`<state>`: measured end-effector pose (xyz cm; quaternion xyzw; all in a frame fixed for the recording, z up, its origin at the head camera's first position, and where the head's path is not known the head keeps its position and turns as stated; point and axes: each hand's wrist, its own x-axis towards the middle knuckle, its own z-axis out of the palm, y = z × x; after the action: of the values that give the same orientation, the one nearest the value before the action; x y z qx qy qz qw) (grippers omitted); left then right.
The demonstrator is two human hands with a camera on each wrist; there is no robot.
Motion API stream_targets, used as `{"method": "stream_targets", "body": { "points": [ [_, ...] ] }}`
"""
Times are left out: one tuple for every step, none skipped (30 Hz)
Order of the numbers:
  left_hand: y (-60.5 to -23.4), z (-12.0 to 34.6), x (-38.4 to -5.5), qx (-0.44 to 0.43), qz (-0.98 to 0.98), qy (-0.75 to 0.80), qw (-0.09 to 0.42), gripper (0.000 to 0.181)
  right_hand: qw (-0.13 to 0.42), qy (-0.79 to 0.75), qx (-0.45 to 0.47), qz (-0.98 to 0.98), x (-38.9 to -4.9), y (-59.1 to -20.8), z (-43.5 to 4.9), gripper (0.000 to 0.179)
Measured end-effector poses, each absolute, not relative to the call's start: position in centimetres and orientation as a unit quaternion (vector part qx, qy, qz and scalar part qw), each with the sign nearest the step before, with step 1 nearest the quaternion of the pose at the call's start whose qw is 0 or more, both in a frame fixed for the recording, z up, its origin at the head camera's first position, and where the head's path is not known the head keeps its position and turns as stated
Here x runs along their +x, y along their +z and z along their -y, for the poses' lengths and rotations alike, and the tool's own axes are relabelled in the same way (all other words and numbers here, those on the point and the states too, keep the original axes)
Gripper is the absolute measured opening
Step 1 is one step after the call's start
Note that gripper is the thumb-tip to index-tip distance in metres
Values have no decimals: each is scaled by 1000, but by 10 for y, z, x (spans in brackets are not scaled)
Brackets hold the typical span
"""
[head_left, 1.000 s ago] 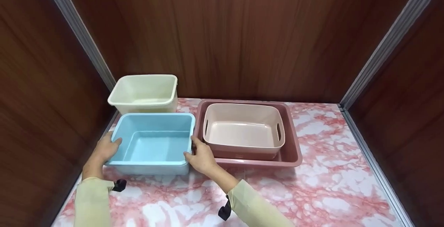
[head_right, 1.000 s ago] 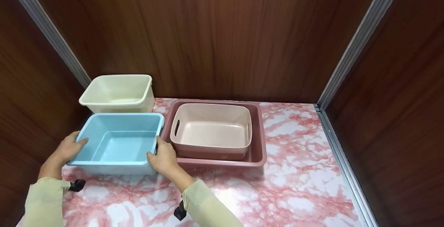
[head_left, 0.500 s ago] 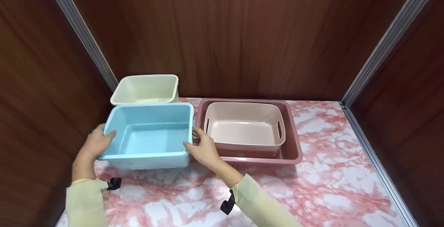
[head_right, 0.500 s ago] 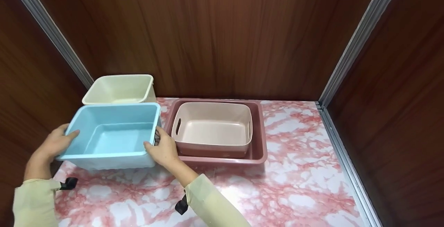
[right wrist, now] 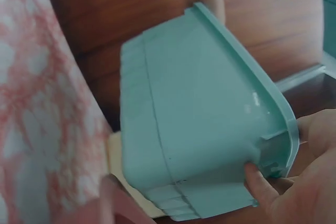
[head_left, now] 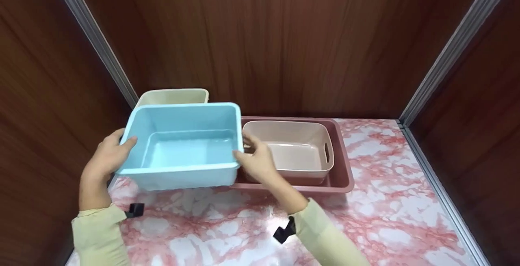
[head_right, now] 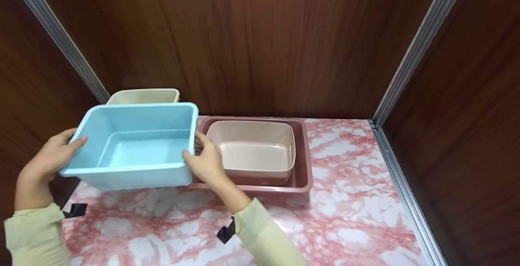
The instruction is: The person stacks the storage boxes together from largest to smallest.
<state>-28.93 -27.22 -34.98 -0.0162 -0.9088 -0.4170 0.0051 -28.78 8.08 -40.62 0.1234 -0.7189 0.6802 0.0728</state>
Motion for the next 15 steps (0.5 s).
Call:
{"method": "stream_targets", "body": {
  "points": [
    [-347,267,-291,-17,907,-420,6,70,75,678,123,721,-285,-399,-86,57],
    [-345,262,-292,-17,907,-422,8,69,76,677,124,722,-282,-391,-91,56],
    [-344,257,-294,-17,906,-423,12,68,77,675,124,723,-279,-383,-96,55],
    [-343,252,-296,-17,904,-426,14,67,78,674,124,724,-276,-376,-101,54],
    [-342,247,-297,-17,904,-427,20,65,81,670,123,728,-273,-370,-106,53],
    [-341,242,-299,-18,903,-429,26,63,87,666,121,731,-270,-364,-111,52],
    [-340,236,-301,-19,902,-431,32,60,91,662,117,735,-267,-359,-115,52],
    [-340,231,-303,-20,901,-431,39,58,94,660,113,737,-266,-357,-120,51],
    [-339,225,-305,-21,899,-435,45,56,95,657,106,740,-266,-354,-125,51],
    [-339,220,-307,-23,896,-442,48,54,95,655,96,743,-265,-352,-130,52],
    [-339,214,-309,-25,891,-450,50,53,94,653,85,746,-266,-350,-135,52],
    [-339,208,-312,-29,884,-464,48,52,95,651,79,749,-269,-353,-142,53],
    [-339,202,-314,-34,877,-478,45,51,95,648,72,752,-273,-356,-150,53],
    [-340,197,-317,-37,869,-492,37,51,96,646,66,754,-276,-359,-158,54],
    [-341,191,-320,-42,862,-505,31,50,98,644,61,757,-281,-362,-165,55]
  ]
}}
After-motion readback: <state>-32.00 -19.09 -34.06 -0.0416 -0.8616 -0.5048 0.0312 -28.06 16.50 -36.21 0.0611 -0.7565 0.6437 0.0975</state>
